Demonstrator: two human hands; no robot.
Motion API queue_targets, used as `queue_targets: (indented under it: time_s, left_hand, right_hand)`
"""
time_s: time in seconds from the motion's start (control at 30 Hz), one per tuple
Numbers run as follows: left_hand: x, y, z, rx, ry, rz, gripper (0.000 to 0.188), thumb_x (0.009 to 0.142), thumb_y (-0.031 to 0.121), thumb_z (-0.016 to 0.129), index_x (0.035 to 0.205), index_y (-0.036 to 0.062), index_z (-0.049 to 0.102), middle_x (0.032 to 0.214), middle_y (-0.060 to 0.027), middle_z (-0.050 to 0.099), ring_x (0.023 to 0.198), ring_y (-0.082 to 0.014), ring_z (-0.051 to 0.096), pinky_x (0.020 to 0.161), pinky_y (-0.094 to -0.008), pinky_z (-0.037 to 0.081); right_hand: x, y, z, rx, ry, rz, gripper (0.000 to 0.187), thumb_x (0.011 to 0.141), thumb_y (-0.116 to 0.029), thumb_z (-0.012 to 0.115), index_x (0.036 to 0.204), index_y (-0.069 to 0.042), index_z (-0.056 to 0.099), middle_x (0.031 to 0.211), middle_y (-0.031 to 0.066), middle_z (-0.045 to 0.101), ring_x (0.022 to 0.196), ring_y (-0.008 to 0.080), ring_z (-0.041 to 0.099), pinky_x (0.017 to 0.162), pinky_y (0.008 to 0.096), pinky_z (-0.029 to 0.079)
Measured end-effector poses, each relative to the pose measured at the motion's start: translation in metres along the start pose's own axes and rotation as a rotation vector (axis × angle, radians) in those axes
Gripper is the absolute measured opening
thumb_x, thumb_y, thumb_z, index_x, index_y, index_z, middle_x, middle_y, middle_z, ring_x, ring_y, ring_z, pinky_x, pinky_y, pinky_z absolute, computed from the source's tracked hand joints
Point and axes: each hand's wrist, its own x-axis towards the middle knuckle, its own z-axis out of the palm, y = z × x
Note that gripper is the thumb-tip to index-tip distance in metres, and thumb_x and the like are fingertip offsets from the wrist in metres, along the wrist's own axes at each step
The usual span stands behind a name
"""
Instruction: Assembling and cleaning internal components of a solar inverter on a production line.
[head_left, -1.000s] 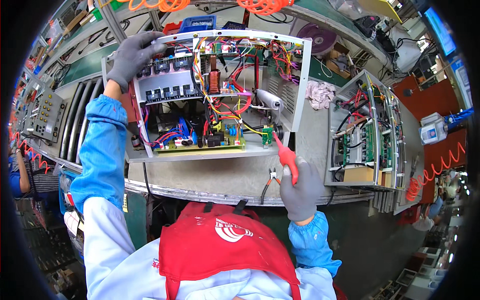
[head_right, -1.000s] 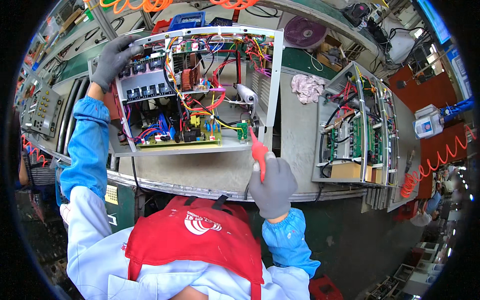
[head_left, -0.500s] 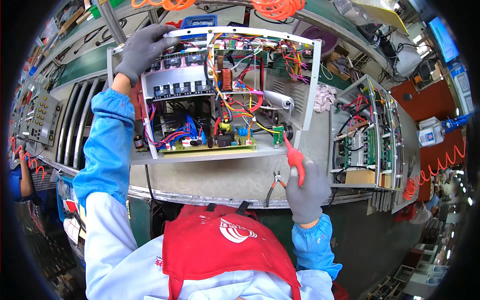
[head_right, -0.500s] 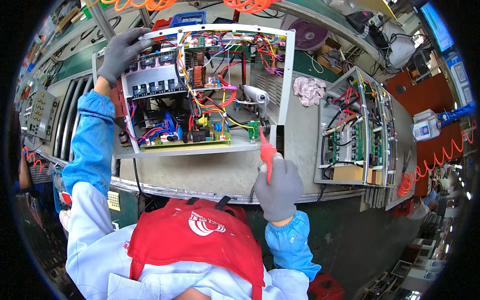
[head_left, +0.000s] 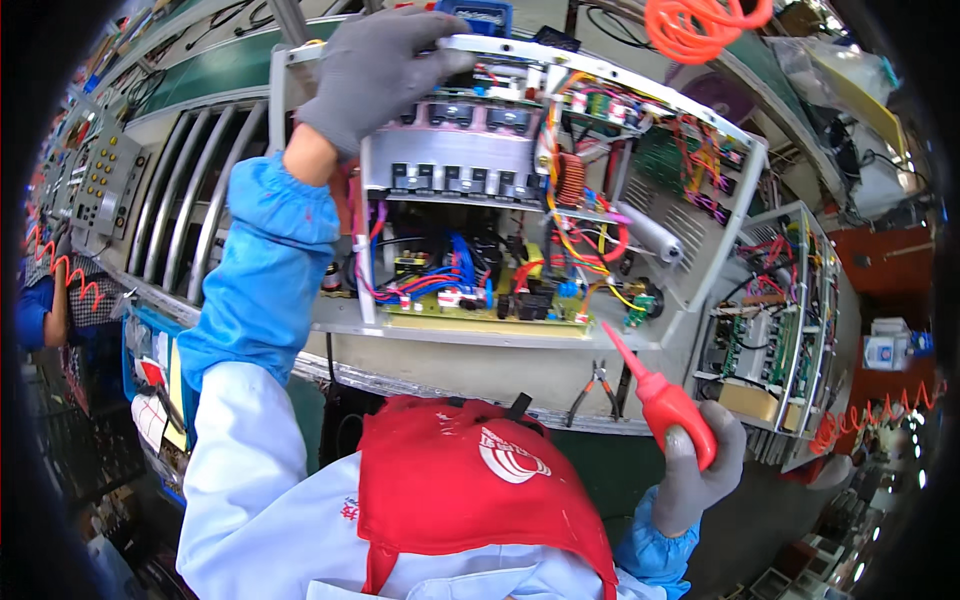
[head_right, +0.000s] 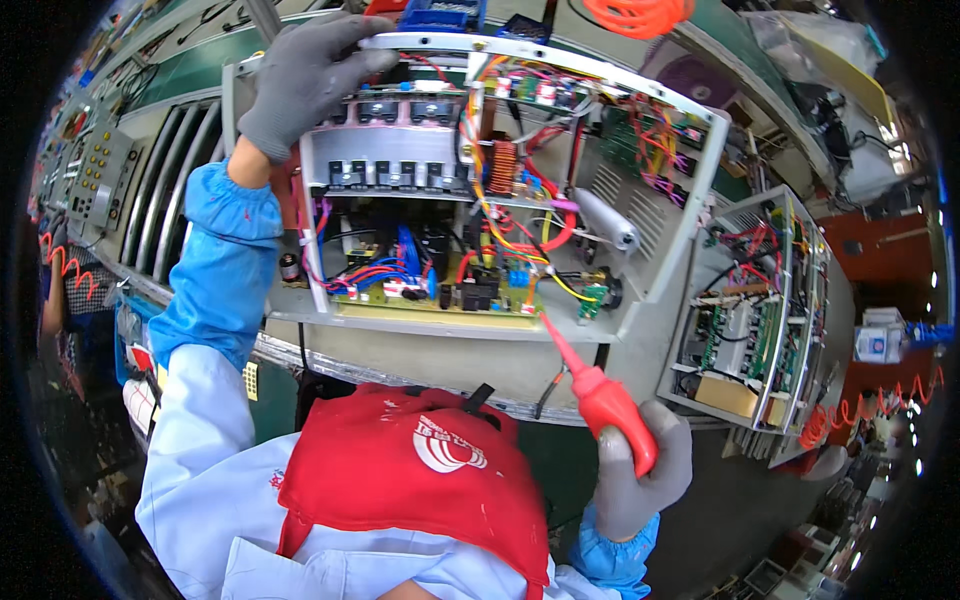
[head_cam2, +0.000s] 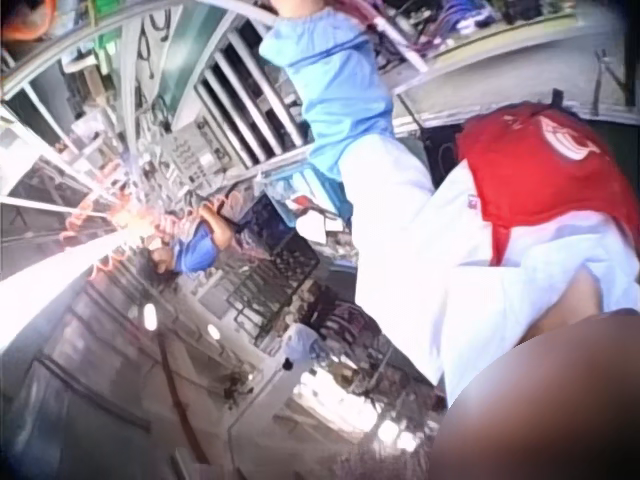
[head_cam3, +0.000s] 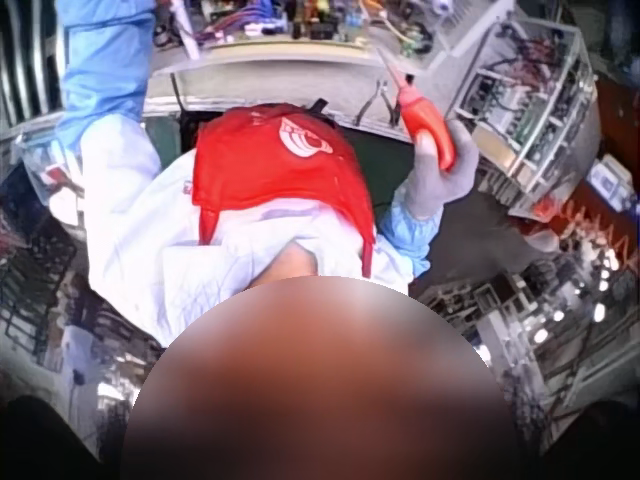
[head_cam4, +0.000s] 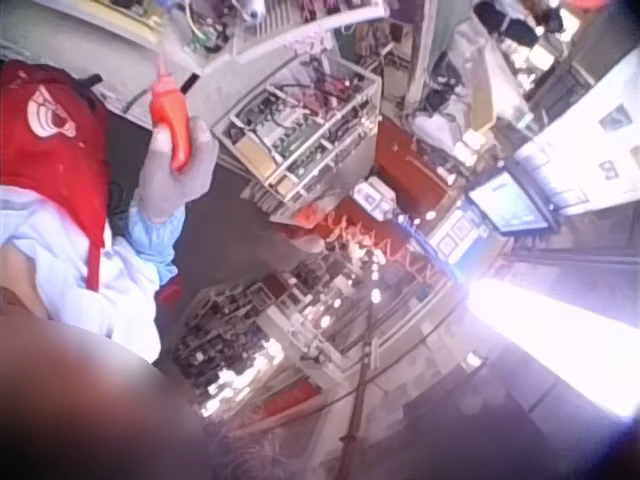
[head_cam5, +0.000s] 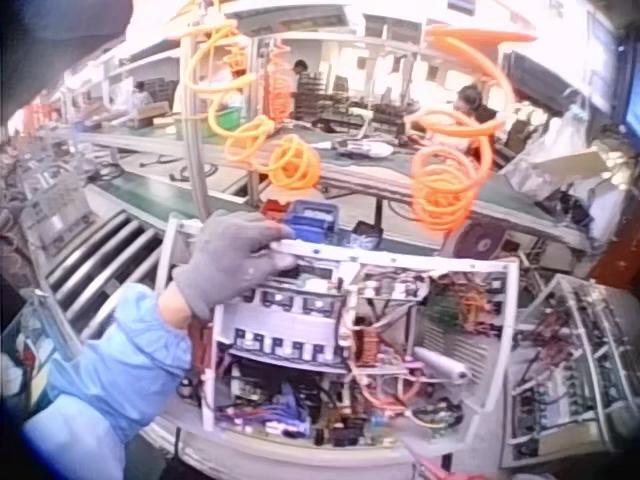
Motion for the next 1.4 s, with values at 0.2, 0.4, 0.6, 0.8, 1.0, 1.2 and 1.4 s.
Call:
queue_targets:
  time_s: [0.2,0.4,0.6,0.8,1.0,1.2,1.4]
  left_hand:
    - [0.000,0.009,-0.009,0.026,0.020,0.027,0.030,0.079,0.032,0.073,0.100,0.0115,0.073,0.086,-0.0094,0.069,0.083,-0.0283,0.067,0.074,-0.0411,0.048]
    - [-0.001,0.012,-0.008,0.046,0.031,0.002,0.028,0.080,0.034,0.071,0.099,0.0132,0.073,0.086,-0.0070,0.068,0.085,-0.0275,0.066,0.076,-0.0421,0.047]
    - [-0.003,0.014,-0.007,0.054,0.028,-0.011,0.027,0.082,0.032,0.069,0.101,0.0137,0.072,0.089,-0.0064,0.067,0.091,-0.0258,0.065,0.082,-0.0419,0.046]
    - [-0.006,0.019,-0.011,0.091,0.032,0.013,0.024,0.083,0.029,0.068,0.101,0.0131,0.071,0.086,-0.0056,0.064,0.090,-0.0251,0.063,0.080,-0.0425,0.047]
    - [-0.007,0.018,-0.009,0.088,0.055,0.008,0.021,0.084,0.028,0.067,0.097,0.0123,0.070,0.083,-0.0058,0.063,0.087,-0.0251,0.063,0.077,-0.0406,0.048]
    - [-0.002,0.016,-0.007,0.122,-0.032,-0.013,0.019,0.083,0.028,0.067,0.094,0.0127,0.070,0.083,-0.0059,0.063,0.085,-0.0262,0.064,0.078,-0.0401,0.048]
    - [-0.003,0.016,-0.009,0.102,0.044,0.048,0.023,0.082,0.029,0.068,0.098,0.0127,0.071,0.085,-0.0060,0.065,0.085,-0.0258,0.064,0.077,-0.0398,0.048]
  right_hand:
    - [0.012,-0.024,0.037,-0.047,-0.329,-0.179,0.030,0.072,-0.013,0.074,0.095,0.004,0.064,0.079,0.0172,0.063,0.065,0.0276,0.062,0.060,0.0348,0.049]
    - [0.028,-0.039,0.066,-0.039,-0.419,-0.289,0.031,0.070,-0.010,0.075,0.095,0.003,0.065,0.074,0.0156,0.061,0.059,0.0280,0.058,0.055,0.0351,0.046]
    - [0.050,-0.050,0.070,-0.104,-0.452,-0.235,0.027,0.070,-0.009,0.073,0.093,0.002,0.065,0.077,0.0153,0.062,0.062,0.0276,0.060,0.057,0.0343,0.047]
    - [0.065,-0.052,0.072,-0.147,-0.539,-0.287,0.030,0.071,-0.012,0.075,0.096,0.001,0.065,0.078,0.0152,0.062,0.063,0.0284,0.060,0.058,0.0347,0.048]
    - [0.073,-0.067,0.063,-0.262,-0.516,-0.383,0.033,0.070,-0.015,0.076,0.096,0.002,0.064,0.073,0.0143,0.060,0.058,0.0269,0.055,0.053,0.0347,0.043]
    - [0.074,-0.072,0.044,-0.317,-0.482,-0.402,0.034,0.067,-0.011,0.074,0.096,0.002,0.064,0.073,0.0145,0.060,0.060,0.0261,0.056,0.054,0.0341,0.044]
    - [0.063,-0.064,0.042,-0.321,-0.446,-0.335,0.032,0.067,-0.009,0.073,0.095,0.001,0.064,0.075,0.0145,0.061,0.061,0.0262,0.057,0.056,0.0340,0.045]
